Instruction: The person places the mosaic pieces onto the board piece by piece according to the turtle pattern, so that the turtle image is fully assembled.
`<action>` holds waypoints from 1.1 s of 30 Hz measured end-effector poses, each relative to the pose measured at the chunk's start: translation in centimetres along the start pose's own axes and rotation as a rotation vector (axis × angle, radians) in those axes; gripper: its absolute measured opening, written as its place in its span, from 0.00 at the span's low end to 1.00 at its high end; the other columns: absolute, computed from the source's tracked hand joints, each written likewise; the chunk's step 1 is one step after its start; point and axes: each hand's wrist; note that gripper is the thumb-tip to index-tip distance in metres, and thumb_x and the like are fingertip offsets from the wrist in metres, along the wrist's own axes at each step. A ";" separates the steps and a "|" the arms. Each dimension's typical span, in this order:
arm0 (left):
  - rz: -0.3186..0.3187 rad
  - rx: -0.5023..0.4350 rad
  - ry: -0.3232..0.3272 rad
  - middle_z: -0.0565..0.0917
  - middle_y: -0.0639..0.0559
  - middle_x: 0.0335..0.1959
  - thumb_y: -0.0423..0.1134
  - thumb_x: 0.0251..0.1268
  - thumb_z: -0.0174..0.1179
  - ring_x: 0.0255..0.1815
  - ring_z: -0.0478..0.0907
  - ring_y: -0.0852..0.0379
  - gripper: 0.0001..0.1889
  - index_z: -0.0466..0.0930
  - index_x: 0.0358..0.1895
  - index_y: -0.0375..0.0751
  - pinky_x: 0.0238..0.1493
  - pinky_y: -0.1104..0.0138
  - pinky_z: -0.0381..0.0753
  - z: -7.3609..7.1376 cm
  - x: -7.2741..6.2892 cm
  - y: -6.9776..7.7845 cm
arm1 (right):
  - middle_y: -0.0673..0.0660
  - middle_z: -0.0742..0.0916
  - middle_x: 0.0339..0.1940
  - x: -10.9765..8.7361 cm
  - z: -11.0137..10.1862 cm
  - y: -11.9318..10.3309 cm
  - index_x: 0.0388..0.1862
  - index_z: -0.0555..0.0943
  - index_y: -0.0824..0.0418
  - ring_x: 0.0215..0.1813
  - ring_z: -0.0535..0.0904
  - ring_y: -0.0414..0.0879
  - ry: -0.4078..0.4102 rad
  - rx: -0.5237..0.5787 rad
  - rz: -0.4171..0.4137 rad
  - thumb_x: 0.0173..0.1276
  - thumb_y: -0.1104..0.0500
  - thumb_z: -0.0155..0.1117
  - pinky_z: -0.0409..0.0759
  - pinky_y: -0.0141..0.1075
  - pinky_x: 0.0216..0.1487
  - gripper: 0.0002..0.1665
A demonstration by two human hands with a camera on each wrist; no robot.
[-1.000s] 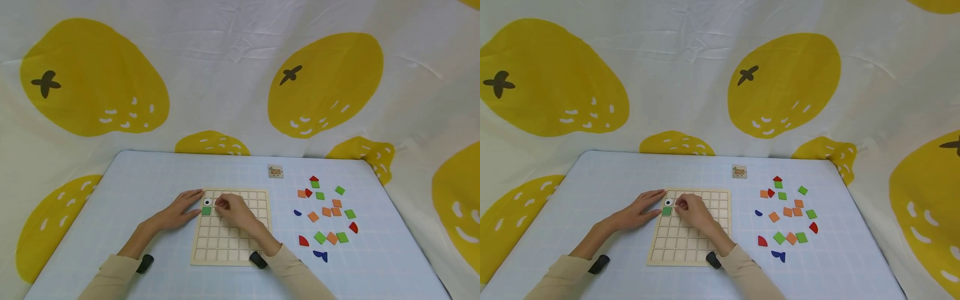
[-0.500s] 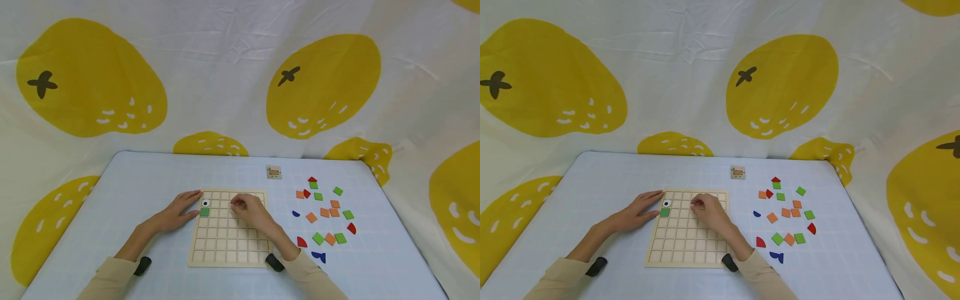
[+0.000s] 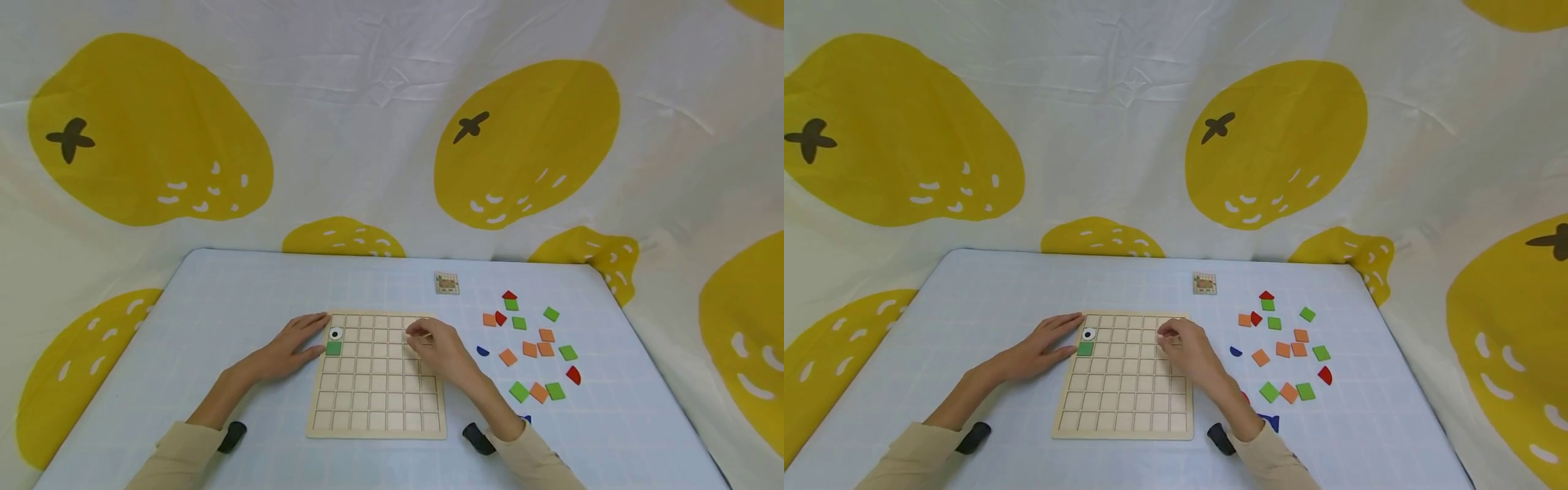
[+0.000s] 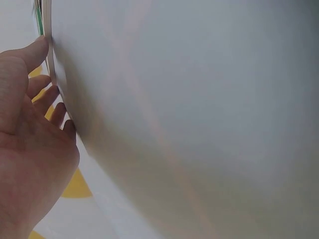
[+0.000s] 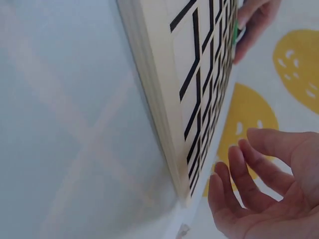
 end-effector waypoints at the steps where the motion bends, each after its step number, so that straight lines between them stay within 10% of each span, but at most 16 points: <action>1: 0.000 0.001 0.000 0.60 0.37 0.80 0.44 0.79 0.58 0.80 0.52 0.32 0.34 0.59 0.80 0.34 0.75 0.37 0.55 0.0 0.0 0.0 | 0.51 0.87 0.43 -0.2 -0.2 0.2 0.47 0.86 0.63 0.47 0.82 0.45 0.008 -0.006 0.006 0.71 0.65 0.69 0.83 0.44 0.53 0.07; 33: 0.012 -0.042 0.009 0.58 0.36 0.81 0.44 0.79 0.57 0.80 0.50 0.32 0.34 0.58 0.80 0.34 0.74 0.35 0.54 0.1 -0.2 0.1 | 0.51 0.88 0.49 -7.0 -5.8 4.7 0.52 0.86 0.57 0.53 0.82 0.49 0.075 -0.226 0.134 0.67 0.62 0.74 0.83 0.49 0.57 0.15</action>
Point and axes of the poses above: each hand's wrist, its own x-axis towards the middle knuckle, its own z-axis out of the palm, y = z × x
